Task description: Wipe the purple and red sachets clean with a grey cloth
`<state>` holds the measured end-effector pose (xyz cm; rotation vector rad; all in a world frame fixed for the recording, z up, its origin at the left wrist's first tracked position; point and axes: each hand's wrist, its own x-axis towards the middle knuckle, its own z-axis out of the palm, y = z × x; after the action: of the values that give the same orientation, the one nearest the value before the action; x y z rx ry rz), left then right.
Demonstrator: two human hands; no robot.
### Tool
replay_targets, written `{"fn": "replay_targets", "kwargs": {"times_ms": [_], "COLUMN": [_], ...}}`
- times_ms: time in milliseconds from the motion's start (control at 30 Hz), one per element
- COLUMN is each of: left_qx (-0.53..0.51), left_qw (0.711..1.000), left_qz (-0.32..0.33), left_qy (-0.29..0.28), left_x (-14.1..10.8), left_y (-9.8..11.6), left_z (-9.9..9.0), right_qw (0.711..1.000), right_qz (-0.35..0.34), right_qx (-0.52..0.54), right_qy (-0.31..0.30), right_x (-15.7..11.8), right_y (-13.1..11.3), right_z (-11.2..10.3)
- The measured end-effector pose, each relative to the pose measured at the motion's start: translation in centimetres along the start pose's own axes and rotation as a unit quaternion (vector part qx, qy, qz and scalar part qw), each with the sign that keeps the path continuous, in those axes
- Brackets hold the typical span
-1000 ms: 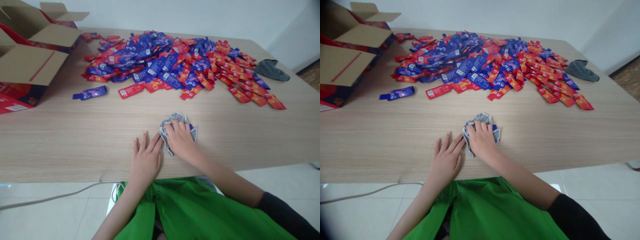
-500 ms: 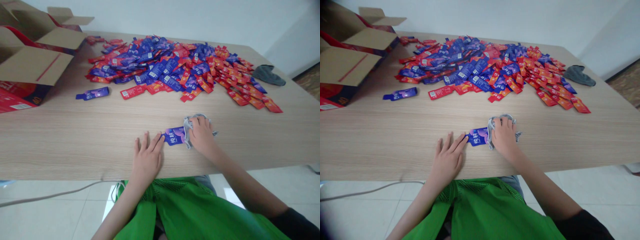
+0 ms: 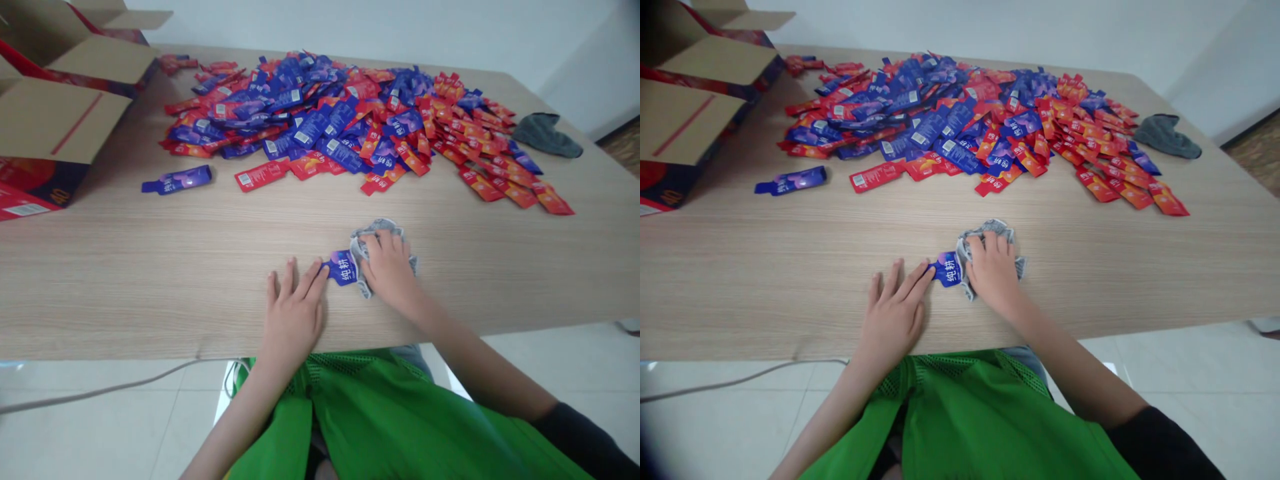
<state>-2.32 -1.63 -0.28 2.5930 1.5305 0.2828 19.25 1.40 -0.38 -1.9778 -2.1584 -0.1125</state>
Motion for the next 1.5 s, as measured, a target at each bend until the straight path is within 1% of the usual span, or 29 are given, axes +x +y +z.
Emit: {"fn": "replay_targets", "kwargs": {"times_ms": [100,200,267,367,467,533,567,633,767,833,867,900,967,1033,1133,1200,1233,1300,1433,1500], "left_qx": [-0.003,-0.003,-0.001,0.004,0.01,0.011,0.01,0.007,0.0,-0.001,0.0,0.001,0.004,0.007,0.01,0.01,0.008,0.004,0.0,-0.001], "left_qw": [1.0,1.0,1.0,1.0,1.0,1.0,1.0,1.0,1.0,1.0,1.0,1.0,1.0,1.0,1.0,1.0,1.0,1.0,1.0,1.0], "left_qz": [0.0,-0.001,-0.001,-0.003,-0.006,-0.005,-0.005,-0.004,-0.006,-0.006,-0.006,-0.007,-0.008,-0.005,-0.003,-0.004,-0.004,-0.003,-0.003,-0.002], "left_qy": [0.001,0.001,0.001,-0.003,-0.01,-0.012,-0.012,-0.01,-0.008,-0.007,-0.006,-0.005,-0.004,-0.007,-0.013,-0.012,-0.01,-0.006,-0.009,-0.011], "left_x": [0.1,0.2,0.1,0.1,0.1,0.1,0.2,0.2,0.1,0.1,0.1,0.1,0.1,0.1,0.2,0.2,0.2,0.2,0.1,0.1], "left_y": [0.0,0.0,0.0,0.0,0.1,0.1,0.1,0.1,0.0,0.0,-0.1,0.0,0.0,0.0,0.1,0.1,0.1,0.1,-0.1,-0.1], "left_z": [0.1,0.1,0.1,0.0,-0.1,-0.1,-0.1,-0.1,-0.1,-0.1,-0.1,-0.1,-0.1,-0.1,-0.2,-0.2,-0.2,-0.2,-0.2,-0.1], "right_qw": [0.999,0.998,0.998,0.999,0.996,0.995,0.995,0.997,1.0,0.999,0.999,0.998,0.998,0.997,0.995,0.992,0.992,0.996,1.0,0.999], "right_qz": [0.045,0.064,0.057,-0.002,-0.074,-0.097,-0.097,-0.078,0.006,0.042,0.052,0.057,0.05,0.014,-0.075,-0.112,-0.113,-0.086,0.007,0.031], "right_qx": [-0.011,-0.011,0.004,0.04,0.045,0.028,0.021,0.012,0.001,-0.004,-0.004,-0.001,0.02,0.051,0.068,0.053,0.042,0.022,-0.01,-0.009], "right_qy": [0.015,0.016,0.027,0.028,-0.007,-0.022,-0.023,-0.017,-0.002,0.005,0.011,0.02,0.043,0.05,0.01,-0.017,-0.025,-0.032,-0.023,-0.016], "right_x": [-0.3,0.3,1.0,1.9,2.0,1.7,1.4,0.8,-0.1,0.0,0.1,0.4,0.9,1.3,1.3,1.1,1.0,0.7,0.2,0.0], "right_y": [2.0,2.5,1.6,-1.2,-3.8,-4.3,-4.1,-2.8,1.0,2.2,2.4,2.2,1.1,-0.8,-3.5,-4.1,-3.9,-2.8,0.9,2.6], "right_z": [0.0,-0.8,-1.5,-2.0,-1.4,-0.8,-0.5,-0.2,-0.2,-0.4,-0.6,-0.7,-1.0,-1.2,-1.1,-1.0,-0.9,-0.7,-0.6,-0.8]}}
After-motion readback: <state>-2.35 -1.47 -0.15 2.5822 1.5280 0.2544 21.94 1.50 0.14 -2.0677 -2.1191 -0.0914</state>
